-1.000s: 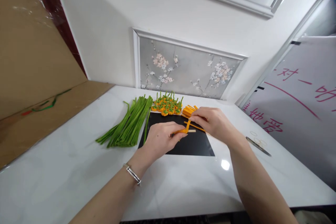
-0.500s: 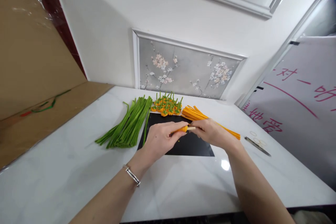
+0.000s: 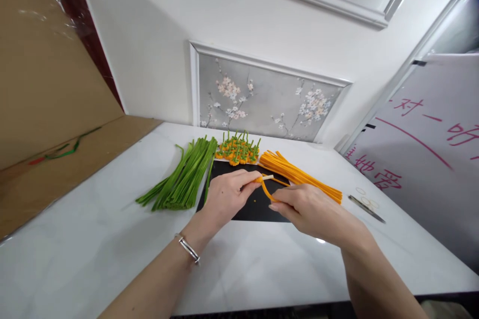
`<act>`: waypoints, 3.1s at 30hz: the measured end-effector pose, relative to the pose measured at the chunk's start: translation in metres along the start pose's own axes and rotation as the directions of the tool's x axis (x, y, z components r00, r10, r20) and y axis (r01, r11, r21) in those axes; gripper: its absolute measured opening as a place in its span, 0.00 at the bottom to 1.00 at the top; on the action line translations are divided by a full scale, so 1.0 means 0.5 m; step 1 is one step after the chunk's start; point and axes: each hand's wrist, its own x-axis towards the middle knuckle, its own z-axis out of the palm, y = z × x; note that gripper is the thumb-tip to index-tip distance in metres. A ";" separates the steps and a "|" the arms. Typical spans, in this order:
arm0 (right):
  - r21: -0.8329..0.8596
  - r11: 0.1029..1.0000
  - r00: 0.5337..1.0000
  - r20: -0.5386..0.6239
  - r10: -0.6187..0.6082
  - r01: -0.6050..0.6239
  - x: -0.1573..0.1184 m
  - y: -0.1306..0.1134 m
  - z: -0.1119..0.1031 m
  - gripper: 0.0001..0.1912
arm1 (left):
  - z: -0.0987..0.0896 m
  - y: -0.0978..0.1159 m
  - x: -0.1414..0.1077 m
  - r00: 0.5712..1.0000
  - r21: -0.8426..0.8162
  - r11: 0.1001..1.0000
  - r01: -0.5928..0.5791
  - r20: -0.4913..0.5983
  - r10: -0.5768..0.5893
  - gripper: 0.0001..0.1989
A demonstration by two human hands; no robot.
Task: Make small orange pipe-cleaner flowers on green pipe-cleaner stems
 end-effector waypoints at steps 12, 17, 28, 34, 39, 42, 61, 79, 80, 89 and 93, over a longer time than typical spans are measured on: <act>0.029 1.000 0.959 -0.284 0.014 -0.006 0.043 0.011 -0.047 0.12 | 0.008 -0.004 0.001 0.996 0.014 0.996 -0.086 -0.012 0.087 0.08; 0.069 0.997 0.957 -0.283 0.062 -0.044 0.071 0.039 -0.040 0.12 | 0.008 -0.004 0.000 0.992 -0.002 0.994 -0.109 -0.062 0.108 0.09; 0.160 0.981 0.984 -0.120 0.130 -0.110 0.088 0.080 -0.002 0.17 | 0.010 -0.003 -0.002 0.991 -0.068 0.991 -0.118 -0.068 0.114 0.07; 0.217 0.975 0.998 -0.038 0.046 -0.037 0.072 0.075 0.032 0.16 | 0.017 -0.006 -0.003 0.993 -0.103 0.991 -0.081 -0.093 0.071 0.07; 0.200 0.979 0.999 -0.028 -0.025 0.030 0.050 0.051 0.046 0.19 | 0.023 -0.011 -0.002 0.993 -0.172 0.985 -0.014 -0.119 -0.007 0.14; 0.166 0.986 0.999 -0.033 -0.021 0.026 0.039 0.035 0.037 0.19 | 0.022 -0.012 -0.001 0.995 -0.143 0.990 0.000 -0.101 -0.015 0.12; 0.102 0.991 0.953 -0.298 -0.048 0.081 0.059 0.013 -0.033 0.12 | 0.010 -0.006 -0.002 0.999 0.077 0.996 -0.041 0.023 0.039 0.10; 0.258 0.966 0.988 -0.136 0.070 -0.033 0.098 0.086 0.028 0.15 | 0.018 -0.007 -0.008 0.989 -0.057 0.993 -0.103 -0.114 0.096 0.07; 0.272 0.962 0.990 -0.122 0.068 -0.033 0.095 0.087 0.033 0.14 | 0.019 -0.008 -0.008 0.989 -0.068 0.993 -0.094 -0.124 0.085 0.08; 0.210 0.976 0.998 -0.045 -0.049 0.057 0.047 0.052 0.039 0.14 | 0.016 -0.010 -0.003 0.990 -0.062 0.998 0.011 -0.138 -0.020 0.13; 0.099 0.994 0.998 -0.052 -0.042 0.047 0.025 0.025 0.022 0.15 | 0.016 -0.009 -0.003 0.991 -0.024 0.998 0.060 -0.118 -0.062 0.12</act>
